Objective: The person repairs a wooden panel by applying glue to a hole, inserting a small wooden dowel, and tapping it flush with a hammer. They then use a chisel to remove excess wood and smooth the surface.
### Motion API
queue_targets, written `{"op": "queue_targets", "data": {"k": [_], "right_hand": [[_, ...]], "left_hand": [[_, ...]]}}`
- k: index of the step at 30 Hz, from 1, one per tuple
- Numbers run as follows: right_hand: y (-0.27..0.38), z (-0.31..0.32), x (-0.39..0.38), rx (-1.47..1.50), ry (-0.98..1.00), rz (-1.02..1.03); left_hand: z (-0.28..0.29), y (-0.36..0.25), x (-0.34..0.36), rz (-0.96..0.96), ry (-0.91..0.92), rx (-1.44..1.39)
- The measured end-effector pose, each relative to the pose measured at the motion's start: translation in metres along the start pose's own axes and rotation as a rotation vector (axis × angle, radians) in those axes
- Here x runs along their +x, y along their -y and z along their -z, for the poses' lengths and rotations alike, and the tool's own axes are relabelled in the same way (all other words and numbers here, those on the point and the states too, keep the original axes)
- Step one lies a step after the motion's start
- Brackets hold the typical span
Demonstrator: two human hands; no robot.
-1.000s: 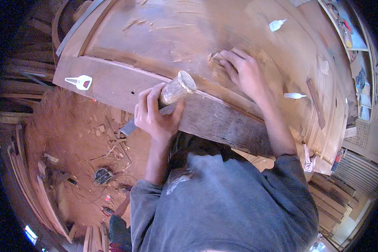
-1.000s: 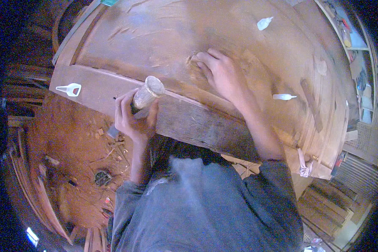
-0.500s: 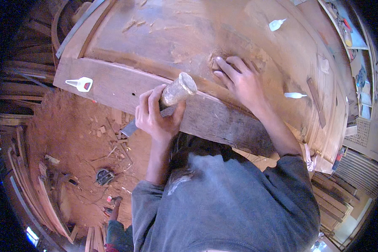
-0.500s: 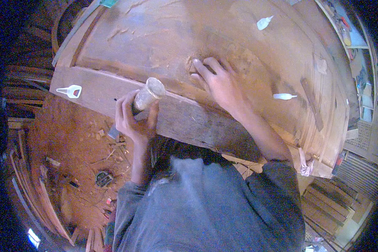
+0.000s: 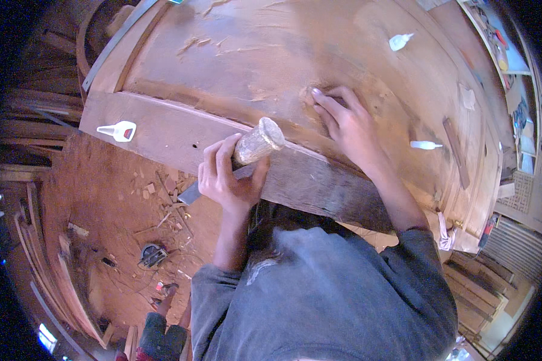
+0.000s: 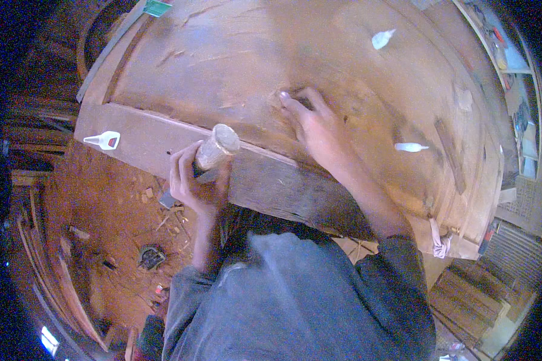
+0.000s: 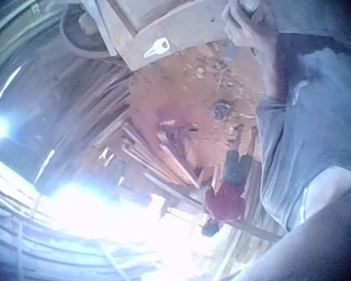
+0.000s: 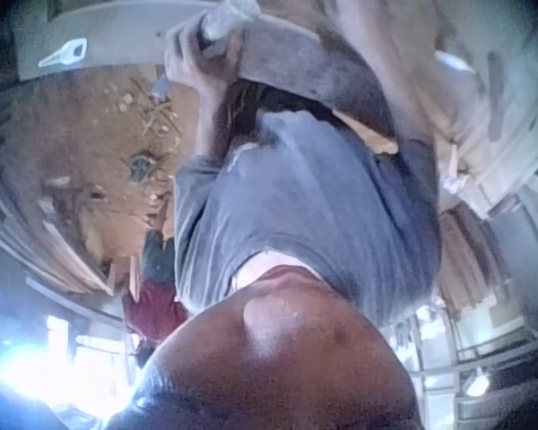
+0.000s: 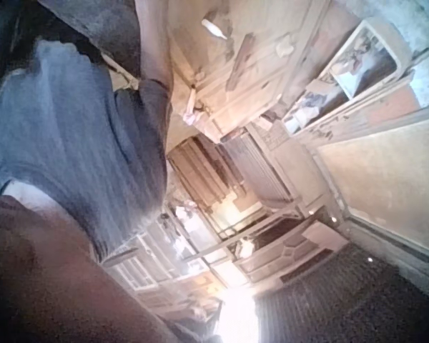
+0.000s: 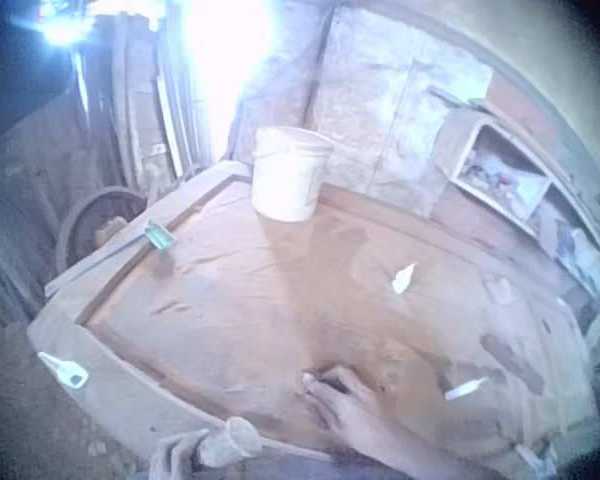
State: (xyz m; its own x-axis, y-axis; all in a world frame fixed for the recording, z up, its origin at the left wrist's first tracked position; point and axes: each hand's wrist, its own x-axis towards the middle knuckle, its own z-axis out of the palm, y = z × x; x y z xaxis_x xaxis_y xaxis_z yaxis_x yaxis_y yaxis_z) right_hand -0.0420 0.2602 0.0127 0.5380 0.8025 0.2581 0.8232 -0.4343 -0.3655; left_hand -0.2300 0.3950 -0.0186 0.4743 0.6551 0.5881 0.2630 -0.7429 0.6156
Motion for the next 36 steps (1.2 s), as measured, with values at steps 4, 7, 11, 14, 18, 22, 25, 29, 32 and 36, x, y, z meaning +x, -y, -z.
{"op": "queue_targets", "data": {"k": [4,7,11,14,18,22,25,29,32,36], "right_hand": [[0.001,0.006,-0.01,-0.027,0.003,0.047],[-0.001,0.007,-0.012,-0.015,0.005,0.025],[0.003,0.0,-0.007,0.042,0.014,-0.041],[0.0,0.004,-0.013,-0.018,-0.011,0.019],[0.002,0.001,0.004,-0.007,-0.012,0.007],[-0.003,0.004,-0.014,-0.036,-0.002,0.001],[0.001,0.006,-0.013,-0.039,0.001,-0.042],[0.005,-0.001,-0.004,0.02,0.014,0.013],[0.0,0.006,-0.011,0.027,0.031,0.085],[0.002,-0.002,0.006,0.034,0.009,0.024]], "left_hand": [[0.0,0.002,0.001,-0.011,0.012,0.033],[0.0,0.0,0.0,0.012,0.025,0.021],[0.001,0.0,-0.001,0.017,0.028,0.028],[0.001,0.0,0.0,0.014,0.036,0.026],[0.0,0.0,-0.001,0.029,0.017,0.032],[0.0,0.004,0.0,0.008,0.011,0.005],[-0.001,0.005,-0.003,-0.006,0.007,0.014],[0.001,0.005,-0.004,0.017,0.018,-0.008],[0.0,0.005,-0.001,-0.007,0.001,-0.012],[0.0,0.008,-0.003,-0.017,0.0,-0.017]]}}
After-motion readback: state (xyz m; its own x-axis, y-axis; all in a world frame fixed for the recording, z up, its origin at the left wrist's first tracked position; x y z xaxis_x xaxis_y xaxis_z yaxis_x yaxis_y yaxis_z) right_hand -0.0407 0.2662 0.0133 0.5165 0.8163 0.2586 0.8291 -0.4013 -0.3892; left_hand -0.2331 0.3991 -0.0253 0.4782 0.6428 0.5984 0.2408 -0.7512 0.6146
